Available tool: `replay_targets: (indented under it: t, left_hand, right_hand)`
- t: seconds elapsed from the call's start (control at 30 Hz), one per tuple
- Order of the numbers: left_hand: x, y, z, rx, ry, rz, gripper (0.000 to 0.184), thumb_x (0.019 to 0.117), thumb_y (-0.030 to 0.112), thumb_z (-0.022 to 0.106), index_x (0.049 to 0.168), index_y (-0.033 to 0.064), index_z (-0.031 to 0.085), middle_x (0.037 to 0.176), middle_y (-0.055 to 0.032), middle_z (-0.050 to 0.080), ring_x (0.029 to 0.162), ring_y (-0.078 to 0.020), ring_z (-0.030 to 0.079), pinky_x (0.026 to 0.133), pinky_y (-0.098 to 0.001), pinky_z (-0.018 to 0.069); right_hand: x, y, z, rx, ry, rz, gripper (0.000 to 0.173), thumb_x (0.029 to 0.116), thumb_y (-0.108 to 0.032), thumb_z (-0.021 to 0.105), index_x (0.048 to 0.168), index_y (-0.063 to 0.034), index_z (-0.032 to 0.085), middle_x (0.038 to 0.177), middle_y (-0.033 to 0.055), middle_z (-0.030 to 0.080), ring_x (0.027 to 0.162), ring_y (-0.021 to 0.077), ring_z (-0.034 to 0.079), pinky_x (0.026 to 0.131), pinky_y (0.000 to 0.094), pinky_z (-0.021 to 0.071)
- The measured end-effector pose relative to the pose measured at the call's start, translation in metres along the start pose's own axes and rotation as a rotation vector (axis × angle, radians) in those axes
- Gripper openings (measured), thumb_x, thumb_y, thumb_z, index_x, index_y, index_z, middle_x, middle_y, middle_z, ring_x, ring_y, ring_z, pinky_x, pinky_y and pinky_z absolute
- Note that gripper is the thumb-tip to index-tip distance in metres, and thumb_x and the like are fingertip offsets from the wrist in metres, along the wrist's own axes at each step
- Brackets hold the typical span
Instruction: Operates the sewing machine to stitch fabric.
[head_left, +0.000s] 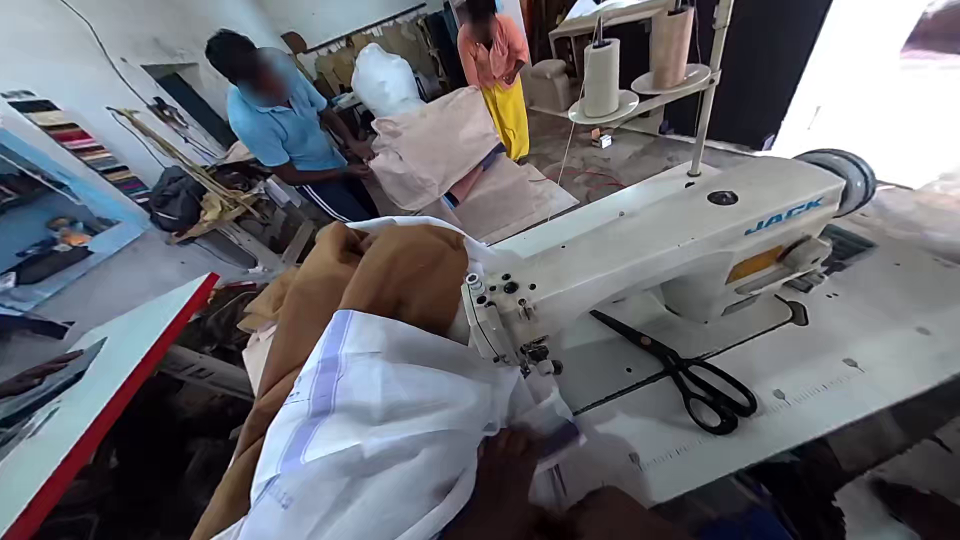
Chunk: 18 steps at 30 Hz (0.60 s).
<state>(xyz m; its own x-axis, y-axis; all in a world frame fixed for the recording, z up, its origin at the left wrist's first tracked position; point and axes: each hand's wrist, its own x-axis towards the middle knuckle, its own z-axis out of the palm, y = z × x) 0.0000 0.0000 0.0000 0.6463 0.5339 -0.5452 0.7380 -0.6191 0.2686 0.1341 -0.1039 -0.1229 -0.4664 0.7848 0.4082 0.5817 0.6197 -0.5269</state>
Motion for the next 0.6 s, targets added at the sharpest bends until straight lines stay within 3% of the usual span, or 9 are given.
replay_targets:
  t: [0.07,0.13,0.2,0.27,0.33,0.4,0.47,0.53,0.6]
  left_hand:
    - [0.004,-0.013,0.009,-0.007,0.051,-0.002,0.05,0.0928,0.019,0.074,0.139,0.0047,0.063,0.144,-0.0264,0.055,0.138,-0.048,0.044,0.115,-0.0653,0.0265]
    - [0.009,-0.014,0.013,-0.016,0.137,0.0,0.029,0.1005,0.009,0.061,0.126,-0.0009,0.07,0.134,-0.0284,0.061,0.132,-0.0482,0.051,0.114,-0.0611,0.0312]
    - [0.008,-0.02,0.024,-0.123,0.425,0.142,0.024,0.0998,0.0,0.053,0.107,-0.0086,0.074,0.115,-0.0295,0.069,0.117,-0.0472,0.062,0.107,-0.058,0.0419]
    - [0.002,-0.025,0.03,-0.233,0.682,0.368,0.02,0.0966,-0.001,0.055,0.096,-0.0083,0.074,0.1,-0.0235,0.074,0.099,-0.038,0.071,0.094,-0.049,0.0545]
    - [-0.02,-0.02,0.02,-0.278,0.578,0.441,0.023,0.0999,0.0,0.051,0.099,-0.0109,0.07,0.094,-0.0219,0.073,0.091,-0.0309,0.073,0.089,-0.0427,0.0574]
    - [-0.041,-0.019,0.01,-0.225,0.357,0.467,0.022,0.1,0.002,0.053,0.105,-0.0131,0.067,0.098,-0.0258,0.071,0.096,-0.0362,0.071,0.092,-0.0474,0.0554]
    - [-0.046,-0.032,0.014,-0.123,0.267,0.544,0.019,0.0956,0.008,0.062,0.103,-0.0074,0.069,0.098,-0.0239,0.071,0.096,-0.0391,0.07,0.091,-0.0519,0.0542]
    - [-0.049,-0.037,0.019,-0.098,0.234,0.544,0.022,0.0961,0.018,0.065,0.101,-0.0033,0.07,0.1,-0.0221,0.071,0.099,-0.0394,0.069,0.093,-0.0522,0.0521]
    - [-0.052,-0.03,0.022,-0.077,0.259,0.433,0.031,0.0941,0.027,0.069,0.104,-0.003,0.069,0.101,-0.022,0.071,0.099,-0.04,0.069,0.09,-0.0523,0.0535]
  right_hand:
    - [0.001,0.001,0.004,-0.02,0.045,-0.063,0.011,0.0934,-0.009,0.066,0.092,-0.0025,0.075,0.082,0.0158,0.074,0.07,0.0329,0.073,0.058,0.0498,0.0589]
    - [0.003,0.005,0.008,-0.04,0.077,-0.118,0.009,0.0908,-0.01,0.068,0.088,-0.0058,0.075,0.083,0.0121,0.075,0.068,0.029,0.073,0.055,0.046,0.0589]
    - [0.002,0.007,0.011,-0.052,0.097,-0.142,0.008,0.0905,-0.011,0.069,0.089,-0.0074,0.075,0.085,0.0104,0.075,0.07,0.0266,0.074,0.056,0.0438,0.0598]
    - [-0.002,0.007,0.011,-0.074,0.121,-0.145,0.007,0.0917,-0.012,0.068,0.09,-0.0085,0.074,0.087,0.0089,0.075,0.073,0.0243,0.074,0.059,0.0418,0.0606]
    - [-0.006,0.007,0.01,-0.082,0.18,-0.165,0.009,0.0941,-0.014,0.066,0.091,-0.0096,0.074,0.088,0.0067,0.075,0.075,0.0213,0.073,0.062,0.0372,0.0605]
    - [-0.008,0.006,0.006,-0.099,0.209,-0.167,0.01,0.0947,-0.014,0.065,0.091,-0.0104,0.073,0.085,0.0056,0.074,0.072,0.0197,0.072,0.06,0.0353,0.0592]
    - [-0.009,0.005,0.005,-0.132,0.235,-0.172,0.011,0.094,-0.014,0.064,0.089,-0.0119,0.073,0.08,0.0044,0.074,0.069,0.0191,0.071,0.059,0.0339,0.0584]
    - [-0.008,0.005,0.004,-0.116,0.24,-0.183,0.012,0.0959,-0.013,0.062,0.089,-0.0119,0.073,0.085,0.0043,0.075,0.076,0.0183,0.073,0.065,0.0322,0.0599]
    - [-0.008,0.006,0.005,-0.095,0.232,-0.188,0.011,0.0956,-0.012,0.063,0.089,-0.0114,0.072,0.087,0.0046,0.075,0.077,0.0185,0.072,0.066,0.032,0.0597]
